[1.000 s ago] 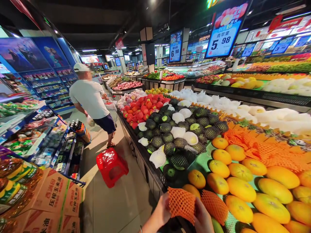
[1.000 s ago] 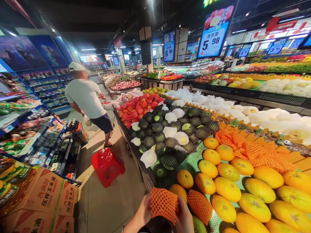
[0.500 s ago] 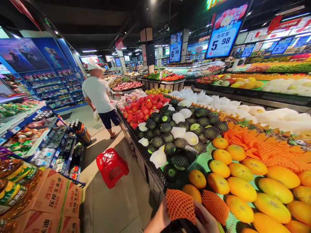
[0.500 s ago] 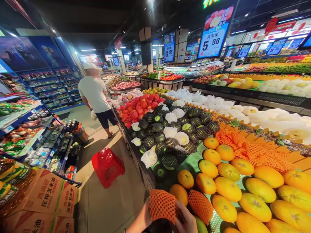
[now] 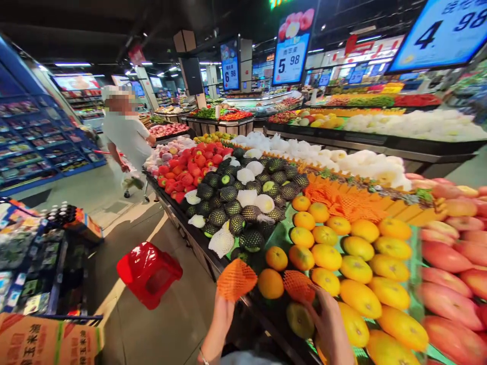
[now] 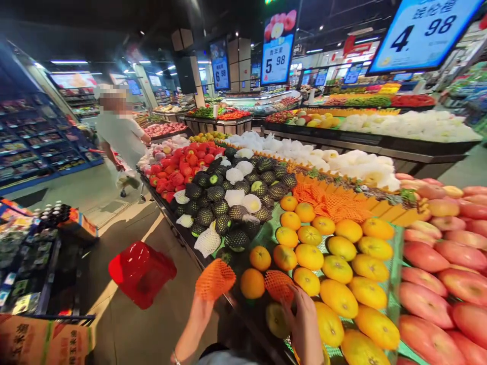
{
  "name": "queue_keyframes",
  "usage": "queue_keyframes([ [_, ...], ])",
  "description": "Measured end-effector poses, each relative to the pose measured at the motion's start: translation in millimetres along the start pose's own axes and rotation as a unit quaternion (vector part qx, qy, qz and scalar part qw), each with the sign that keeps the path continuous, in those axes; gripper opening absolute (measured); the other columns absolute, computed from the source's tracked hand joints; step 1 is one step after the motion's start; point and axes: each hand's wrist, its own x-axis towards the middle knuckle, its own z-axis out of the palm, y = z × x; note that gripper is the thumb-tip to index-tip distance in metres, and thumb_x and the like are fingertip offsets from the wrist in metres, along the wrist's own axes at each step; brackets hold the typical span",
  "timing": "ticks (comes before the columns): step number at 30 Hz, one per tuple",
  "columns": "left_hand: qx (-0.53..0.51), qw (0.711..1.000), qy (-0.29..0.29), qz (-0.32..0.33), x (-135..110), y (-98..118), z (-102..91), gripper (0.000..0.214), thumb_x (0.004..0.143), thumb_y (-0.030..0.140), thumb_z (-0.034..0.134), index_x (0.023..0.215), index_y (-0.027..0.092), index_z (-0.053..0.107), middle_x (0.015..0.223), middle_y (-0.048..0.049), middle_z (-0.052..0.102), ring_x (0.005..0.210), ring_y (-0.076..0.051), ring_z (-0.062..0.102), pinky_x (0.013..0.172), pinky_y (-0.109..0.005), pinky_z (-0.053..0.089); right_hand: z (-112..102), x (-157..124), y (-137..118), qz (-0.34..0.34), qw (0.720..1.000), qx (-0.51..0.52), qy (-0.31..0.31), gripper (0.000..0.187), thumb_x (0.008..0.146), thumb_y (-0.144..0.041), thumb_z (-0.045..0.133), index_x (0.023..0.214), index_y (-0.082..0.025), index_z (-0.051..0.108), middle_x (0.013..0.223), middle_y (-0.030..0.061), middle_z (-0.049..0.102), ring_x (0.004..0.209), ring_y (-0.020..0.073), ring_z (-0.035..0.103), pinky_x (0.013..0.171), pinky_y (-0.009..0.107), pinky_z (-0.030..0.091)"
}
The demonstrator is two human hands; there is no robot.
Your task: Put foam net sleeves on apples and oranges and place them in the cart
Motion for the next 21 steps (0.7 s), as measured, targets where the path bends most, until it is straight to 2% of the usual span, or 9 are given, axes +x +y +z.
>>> queue_keyframes([
  [3,-0.054,0.998,0.01,-0.023,12,7,-19.8,0.033,0.089,0.033,0.051,0.118,0.025,0.066,0.127,-0.005,0.063,0.122,-0.025,0.056,0.109,-0.042,0.04,-12,2,3,-0.007,0.999,-0.038,0.001,0.039,0.085,-0.047,0.053,0.109,-0.017,0.061,0.11,0.015,0.065,0.1,0.0338,0.06,0.09,0.055,0.047],
  [7,-0.069,0.995,0.054,-0.056,17,9,-26.8,0.031,0.09,0.031,0.046,0.108,0.024,0.07,0.119,-0.0042,0.068,0.117,-0.022,0.06,0.106,-0.039,0.042,-13,33,-36,-0.002,1.0,0.009,0.022,0.034,0.09,-0.04,0.047,0.114,-0.02,0.06,0.119,0.0117,0.06,0.112,0.0297,0.054,0.099,0.052,0.042],
  [9,-0.039,0.993,0.085,-0.067,18,6,-21.6,0.033,0.089,0.036,0.046,0.106,0.021,0.071,0.118,-0.0072,0.068,0.115,-0.025,0.061,0.104,-0.041,0.045,-2,60,-57,0.003,0.995,0.077,-0.062,0.035,0.088,-0.037,0.049,0.119,-0.022,0.058,0.121,0.0097,0.059,0.113,0.0277,0.054,0.1,0.049,0.042],
  [11,0.001,0.991,0.102,-0.081,19,1,-15.2,0.034,0.088,0.039,0.049,0.104,0.018,0.071,0.117,-0.01,0.069,0.113,-0.028,0.062,0.1,-0.045,0.048,17,85,-71,0.003,0.991,0.093,-0.094,0.039,0.079,-0.033,0.061,0.117,-0.024,0.061,0.12,0.0065,0.06,0.113,0.0269,0.055,0.102,0.044,0.041],
  [13,0.037,0.989,0.11,-0.087,20,-2,-9.7,0.034,0.084,0.038,0.056,0.104,0.015,0.071,0.114,-0.013,0.069,0.111,-0.031,0.063,0.096,-0.048,0.051,39,103,-75,0.034,0.99,0.098,-0.099,0.039,0.072,-0.03,0.068,0.11,-0.022,0.064,0.108,0.0068,0.062,0.104,0.0279,0.058,0.097,0.045,0.043],
  [16,0.074,0.989,0.104,-0.081,19,-2,-1.0,0.044,0.074,0.037,0.07,0.11,0.013,0.068,0.115,-0.0169,0.068,0.113,-0.036,0.061,0.093,-0.051,0.051,63,111,-72,0.088,0.986,0.114,-0.083,0.044,0.062,-0.023,0.075,0.105,-0.022,0.065,0.103,0.0067,0.061,0.102,0.029,0.057,0.091,0.045,0.044],
  [18,0.09,0.989,0.095,-0.066,17,0,7.8,0.053,0.063,0.036,0.079,0.11,0.014,0.067,0.114,-0.0174,0.069,0.114,-0.037,0.06,0.095,-0.051,0.05,69,110,-70,0.115,0.981,0.141,-0.07,0.047,0.057,-0.021,0.076,0.103,-0.021,0.065,0.102,0.0071,0.059,0.106,0.0317,0.054,0.093,0.048,0.041],
  [21,0.136,0.989,0.057,-0.025,15,5,24.2,0.067,0.052,0.039,0.087,0.112,0.016,0.067,0.115,-0.0173,0.068,0.111,-0.037,0.062,0.094,-0.049,0.051,62,106,-74,0.144,0.965,0.213,-0.05,0.054,0.054,-0.026,0.08,0.105,-0.02,0.064,0.109,0.0088,0.057,0.112,0.0349,0.049,0.101,0.053,0.035],
])
